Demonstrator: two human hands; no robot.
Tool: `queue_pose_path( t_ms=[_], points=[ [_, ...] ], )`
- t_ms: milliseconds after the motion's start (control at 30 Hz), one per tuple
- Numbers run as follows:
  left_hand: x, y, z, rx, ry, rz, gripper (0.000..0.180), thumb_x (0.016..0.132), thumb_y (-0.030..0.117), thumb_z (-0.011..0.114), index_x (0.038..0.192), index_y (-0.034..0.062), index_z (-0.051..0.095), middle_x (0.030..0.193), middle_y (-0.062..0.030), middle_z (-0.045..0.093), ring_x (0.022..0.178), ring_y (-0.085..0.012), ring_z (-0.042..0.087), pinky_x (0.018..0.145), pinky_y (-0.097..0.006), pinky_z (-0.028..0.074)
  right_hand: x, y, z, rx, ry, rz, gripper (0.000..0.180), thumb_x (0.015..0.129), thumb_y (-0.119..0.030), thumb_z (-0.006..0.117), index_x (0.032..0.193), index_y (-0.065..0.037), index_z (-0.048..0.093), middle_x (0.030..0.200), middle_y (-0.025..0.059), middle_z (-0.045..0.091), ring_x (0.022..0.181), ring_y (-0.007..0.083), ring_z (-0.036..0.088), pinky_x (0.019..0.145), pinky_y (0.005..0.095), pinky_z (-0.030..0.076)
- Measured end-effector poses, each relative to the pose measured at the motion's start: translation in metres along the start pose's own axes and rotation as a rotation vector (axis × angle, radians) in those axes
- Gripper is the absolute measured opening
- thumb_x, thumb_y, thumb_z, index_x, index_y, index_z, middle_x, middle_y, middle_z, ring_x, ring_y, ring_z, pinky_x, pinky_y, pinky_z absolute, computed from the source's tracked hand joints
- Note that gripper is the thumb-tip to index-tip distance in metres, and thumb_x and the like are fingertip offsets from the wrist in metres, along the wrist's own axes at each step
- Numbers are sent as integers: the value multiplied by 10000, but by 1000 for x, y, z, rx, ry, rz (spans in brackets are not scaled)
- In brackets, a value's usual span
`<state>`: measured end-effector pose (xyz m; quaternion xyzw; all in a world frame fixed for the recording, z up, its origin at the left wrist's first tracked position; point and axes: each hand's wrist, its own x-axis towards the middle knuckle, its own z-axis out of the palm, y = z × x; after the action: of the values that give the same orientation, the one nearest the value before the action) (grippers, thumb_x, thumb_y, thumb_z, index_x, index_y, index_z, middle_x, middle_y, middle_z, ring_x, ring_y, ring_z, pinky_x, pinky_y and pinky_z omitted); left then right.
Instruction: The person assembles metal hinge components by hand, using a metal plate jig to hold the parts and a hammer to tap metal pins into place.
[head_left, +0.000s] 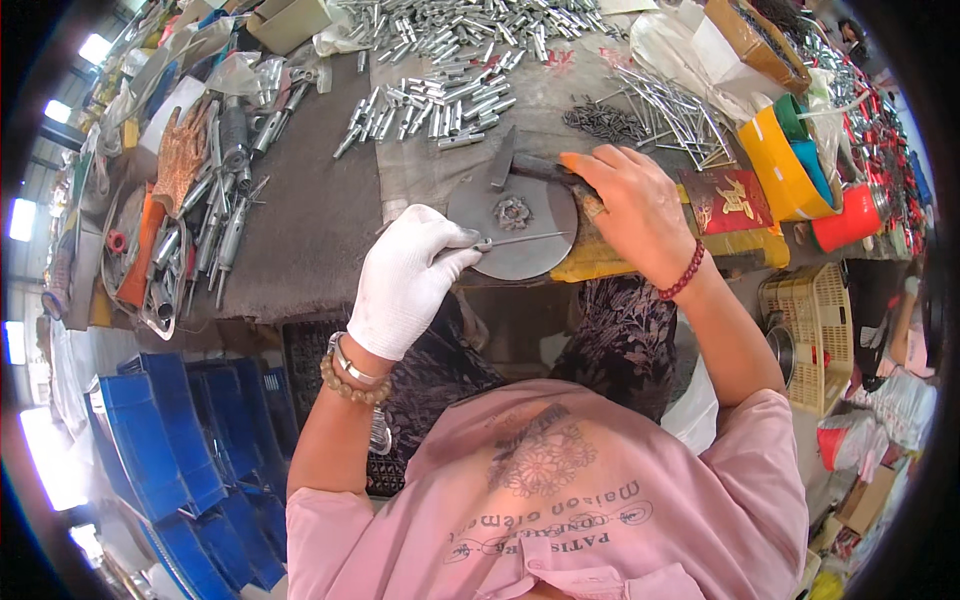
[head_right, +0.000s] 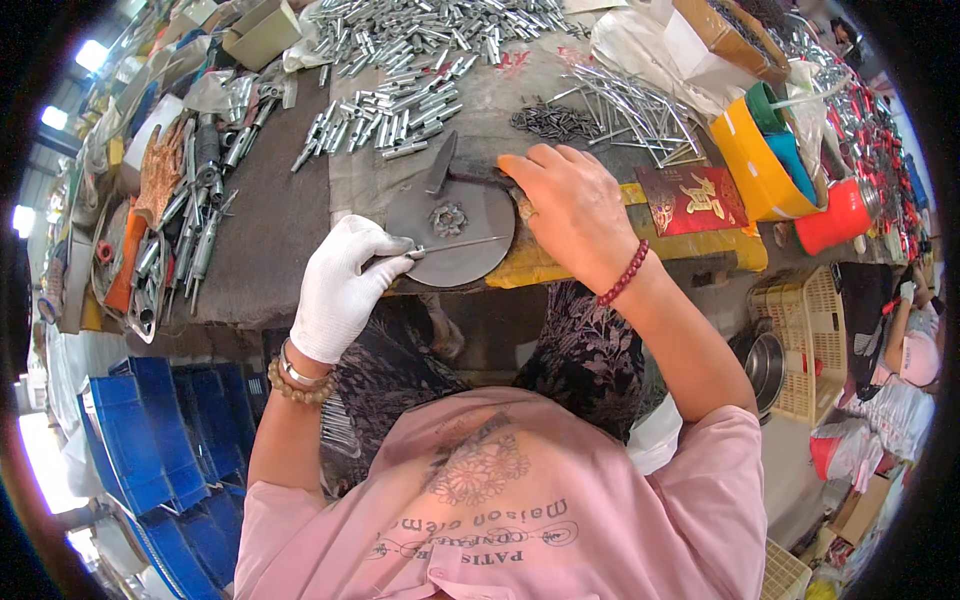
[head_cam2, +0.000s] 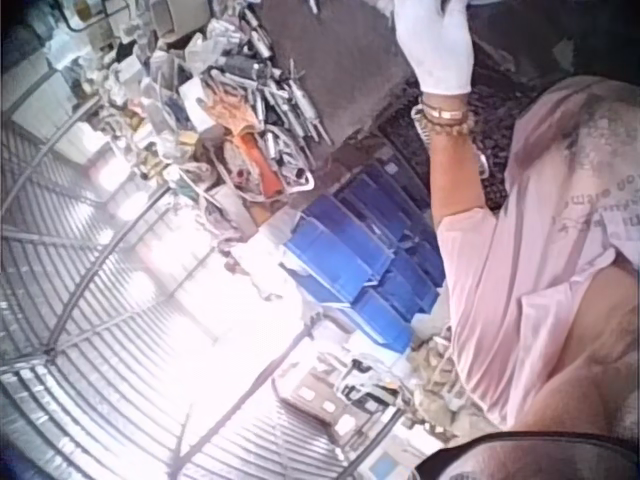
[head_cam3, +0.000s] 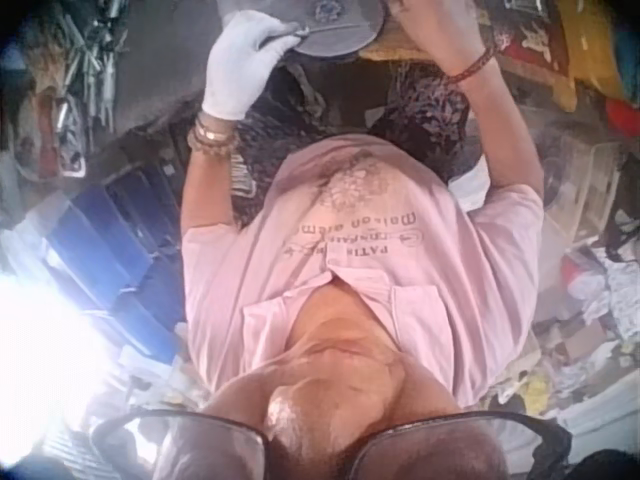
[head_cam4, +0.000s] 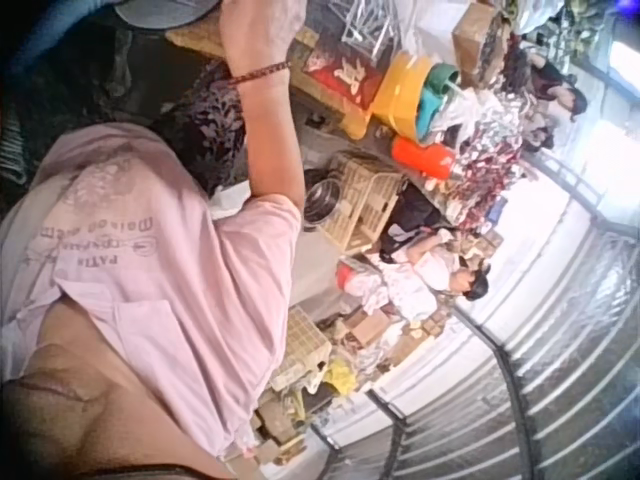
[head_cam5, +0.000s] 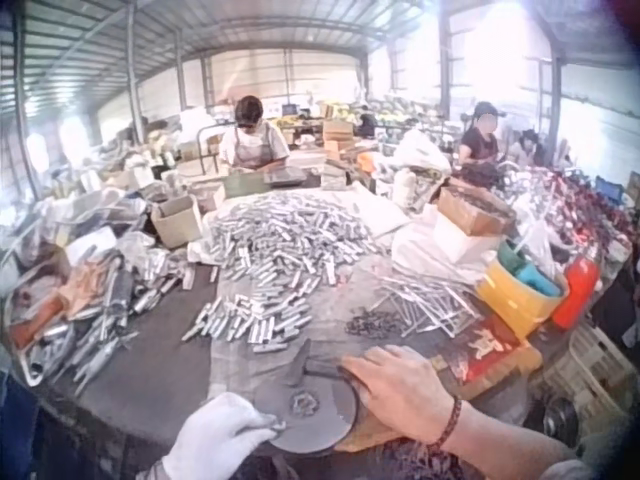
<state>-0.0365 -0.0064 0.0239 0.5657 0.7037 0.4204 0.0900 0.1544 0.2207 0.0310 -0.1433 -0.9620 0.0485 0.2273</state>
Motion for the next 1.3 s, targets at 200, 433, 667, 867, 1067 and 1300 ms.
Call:
queue_pose_path(
  t_ms=[200,433,667,867,1067,1300],
  points=[
    [-3,-8,0,-16,-18,-4,185,834,8,847,1004,14,774,926,-96,658,888,-276,647,832,-371,525,-12,-31,-32,222,45,23,599,802,42,726,1374,-136,739,1049,105,657,955,313,717,817,424,591],
    [-3,-13,2,-31,6,54,204,816,3,859,996,21,763,918,-97,656,876,-289,652,811,-382,531,-27,-53,-43,217,169,-96,597,842,61,659,1386,-161,772,1006,78,616,830,249,713,716,373,584],
    [-1,-8,1,55,-23,17,196,816,19,869,981,18,763,928,-98,674,874,-289,661,811,-372,536,-26,-55,-41,225,82,-77,622,822,98,661,1390,-134,762,1006,86,606,814,288,690,696,398,568],
    [-2,-7,1,-57,-29,-32,203,829,19,868,1021,26,804,928,-85,655,905,-257,644,834,-345,529,-15,-34,-24,288,18,-19,602,808,92,674,1361,-136,746,1034,110,635,866,329,699,749,441,569],
    [-9,-12,6,-29,39,4,206,845,29,852,1050,33,829,946,-74,657,933,-245,637,847,-348,526,-29,-62,-21,124,-7,-117,374,802,-12,775,1161,-98,715,1058,94,656,947,346,690,799,459,564],
    [-20,1,15,185,126,110,323,862,6,838,1182,51,825,966,-55,670,959,-198,637,835,-319,522,-53,-72,-8,552,-199,160,213,908,-48,792,1100,-40,699,872,94,702,722,243,686,684,362,547]
  ],
)
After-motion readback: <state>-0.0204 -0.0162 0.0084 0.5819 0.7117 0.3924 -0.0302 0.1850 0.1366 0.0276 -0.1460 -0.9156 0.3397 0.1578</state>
